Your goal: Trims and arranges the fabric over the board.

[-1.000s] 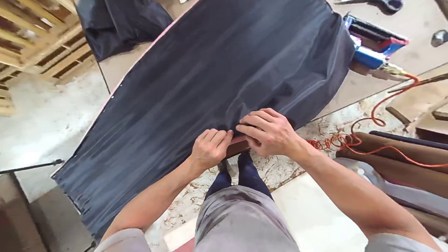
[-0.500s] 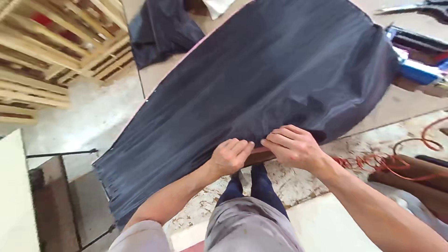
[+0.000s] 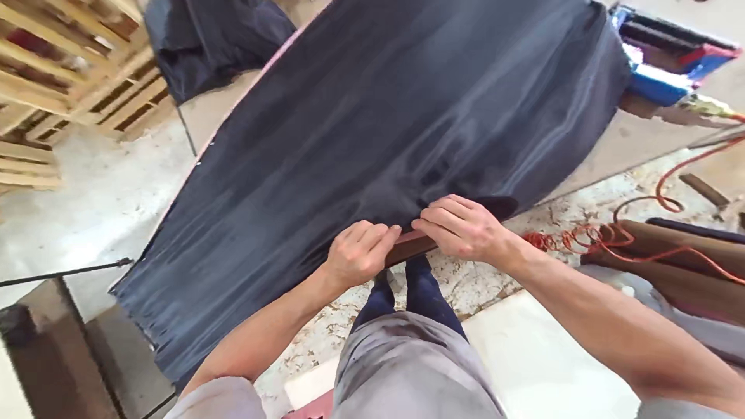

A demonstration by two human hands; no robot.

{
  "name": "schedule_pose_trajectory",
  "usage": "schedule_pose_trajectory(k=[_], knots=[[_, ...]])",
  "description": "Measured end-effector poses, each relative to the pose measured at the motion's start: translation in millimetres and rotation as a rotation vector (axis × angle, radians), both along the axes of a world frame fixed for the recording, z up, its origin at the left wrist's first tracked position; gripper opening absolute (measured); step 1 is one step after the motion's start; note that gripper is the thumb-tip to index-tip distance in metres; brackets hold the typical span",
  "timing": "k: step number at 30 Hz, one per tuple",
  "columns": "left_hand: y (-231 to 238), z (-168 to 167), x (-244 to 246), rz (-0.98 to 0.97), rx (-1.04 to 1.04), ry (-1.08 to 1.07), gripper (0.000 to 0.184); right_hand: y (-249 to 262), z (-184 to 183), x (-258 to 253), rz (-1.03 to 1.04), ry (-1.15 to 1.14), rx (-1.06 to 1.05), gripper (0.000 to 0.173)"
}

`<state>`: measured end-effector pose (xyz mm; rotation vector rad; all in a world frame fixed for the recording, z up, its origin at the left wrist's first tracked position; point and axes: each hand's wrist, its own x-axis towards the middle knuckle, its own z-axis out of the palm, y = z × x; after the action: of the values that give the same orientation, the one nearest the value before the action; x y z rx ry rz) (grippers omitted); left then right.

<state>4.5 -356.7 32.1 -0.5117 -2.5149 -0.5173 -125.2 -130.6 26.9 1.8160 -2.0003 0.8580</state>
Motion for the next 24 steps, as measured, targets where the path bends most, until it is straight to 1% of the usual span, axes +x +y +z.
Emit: schedule_pose_trajectory(k=[6, 9, 11, 15, 20, 24], knots=[[-3, 6, -2, 0.003, 0.043, -0.007, 0.015, -1, 11, 4, -0.016, 0.026, 0.073, 0.019], [-4, 18, -3, -0.056, -0.052, -0.067, 0.017, 0, 14, 6, -0.016, 0.029, 0.095, 0.019], [-7, 21, -3, -0.113, -0.1, -0.11, 0.02, 1, 13, 8, -0.019, 0.025, 0.117, 0.02], [-13, 13, -4, -0.174, -0.097, -0.125, 0.022, 0, 11, 10, -0.032, 0.005, 0.138, 0.02], [-13, 5, -2, -0.165, -0.055, -0.081, 0.02, -2, 10, 11, -0.015, 0.018, 0.144, 0.02], [-11, 3, -2, -0.169, -0.053, -0.089, 0.019, -1, 8, 12, -0.006, 0.048, 0.16, 0.02]])
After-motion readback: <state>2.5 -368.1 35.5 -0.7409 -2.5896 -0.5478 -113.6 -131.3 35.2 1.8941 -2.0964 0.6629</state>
